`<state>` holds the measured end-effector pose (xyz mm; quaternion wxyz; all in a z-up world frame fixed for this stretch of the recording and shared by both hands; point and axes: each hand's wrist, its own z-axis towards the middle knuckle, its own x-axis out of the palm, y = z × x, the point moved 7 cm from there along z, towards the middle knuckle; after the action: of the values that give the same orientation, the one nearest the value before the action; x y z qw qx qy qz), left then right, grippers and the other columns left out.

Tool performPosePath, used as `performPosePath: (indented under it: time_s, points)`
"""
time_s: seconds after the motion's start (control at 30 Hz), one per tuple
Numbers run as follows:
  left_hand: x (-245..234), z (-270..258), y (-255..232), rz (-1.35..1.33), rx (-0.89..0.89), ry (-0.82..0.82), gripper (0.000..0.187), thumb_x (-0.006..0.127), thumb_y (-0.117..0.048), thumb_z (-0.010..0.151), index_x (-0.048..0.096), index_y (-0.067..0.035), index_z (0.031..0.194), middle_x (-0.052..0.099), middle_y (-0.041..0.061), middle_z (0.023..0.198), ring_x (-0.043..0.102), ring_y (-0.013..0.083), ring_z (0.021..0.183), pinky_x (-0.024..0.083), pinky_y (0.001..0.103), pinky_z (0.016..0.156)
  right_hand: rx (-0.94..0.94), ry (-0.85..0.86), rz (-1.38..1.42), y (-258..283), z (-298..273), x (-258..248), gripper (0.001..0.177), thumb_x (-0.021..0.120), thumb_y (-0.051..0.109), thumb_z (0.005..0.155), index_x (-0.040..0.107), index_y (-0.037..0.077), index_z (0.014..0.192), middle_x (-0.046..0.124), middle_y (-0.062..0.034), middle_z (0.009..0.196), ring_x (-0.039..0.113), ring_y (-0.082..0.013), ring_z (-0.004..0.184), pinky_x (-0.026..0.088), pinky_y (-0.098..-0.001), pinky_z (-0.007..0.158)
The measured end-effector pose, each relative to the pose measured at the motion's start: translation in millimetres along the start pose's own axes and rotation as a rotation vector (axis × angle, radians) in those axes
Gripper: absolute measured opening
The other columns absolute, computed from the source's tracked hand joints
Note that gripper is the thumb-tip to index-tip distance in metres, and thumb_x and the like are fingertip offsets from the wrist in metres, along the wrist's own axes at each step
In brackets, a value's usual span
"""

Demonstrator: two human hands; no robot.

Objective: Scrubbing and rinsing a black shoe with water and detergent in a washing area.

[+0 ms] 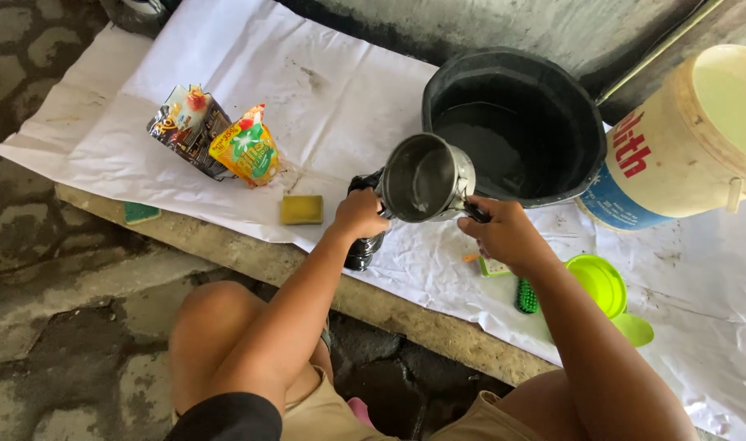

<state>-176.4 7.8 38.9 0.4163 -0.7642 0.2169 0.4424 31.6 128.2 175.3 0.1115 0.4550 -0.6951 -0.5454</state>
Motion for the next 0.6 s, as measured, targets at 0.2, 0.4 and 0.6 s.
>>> performPosePath:
  time_s: [0.2,0.4,0.6]
  points:
    - [-47,-13,-22,-0.293,0.008,-0.01,0.053,0.065,-0.021,0.078,0.058,-0.001,0.127,0.072,0.021,0.113,0.07,0.0455,0.106,0.055,0.058,0.09,-0.009,-0.037,-0.263,-3,16,2,0.048,0.077,0.012,0.092,0.066,0.006,0.138,0.071,-0.0225,0.084,0.067,-0.0265,0.067,0.052,-0.0379,0.061]
    - [10,36,19,-0.119,0.034,0.079,0.062,0.082,-0.017,0.063,0.07,-0.002,0.122,0.074,0.023,0.115,0.068,0.0487,0.11,0.054,0.06,0.097,-0.029,-0.104,-0.42,18,8,1,0.055,0.078,0.028,0.09,0.064,0.015,0.142,0.073,-0.0201,0.118,0.068,-0.0385,0.114,0.052,-0.0456,0.097]
    - [30,49,97,-0.539,-0.448,-0.306,0.048,0.079,-0.047,0.07,0.077,-0.026,0.113,0.078,0.002,0.103,0.073,0.0278,0.105,0.059,0.04,0.091,-0.029,-0.125,-0.464,12,13,2,0.058,0.078,0.032,0.09,0.064,0.016,0.143,0.074,-0.0186,0.118,0.068,-0.0371,0.115,0.052,-0.0449,0.1]
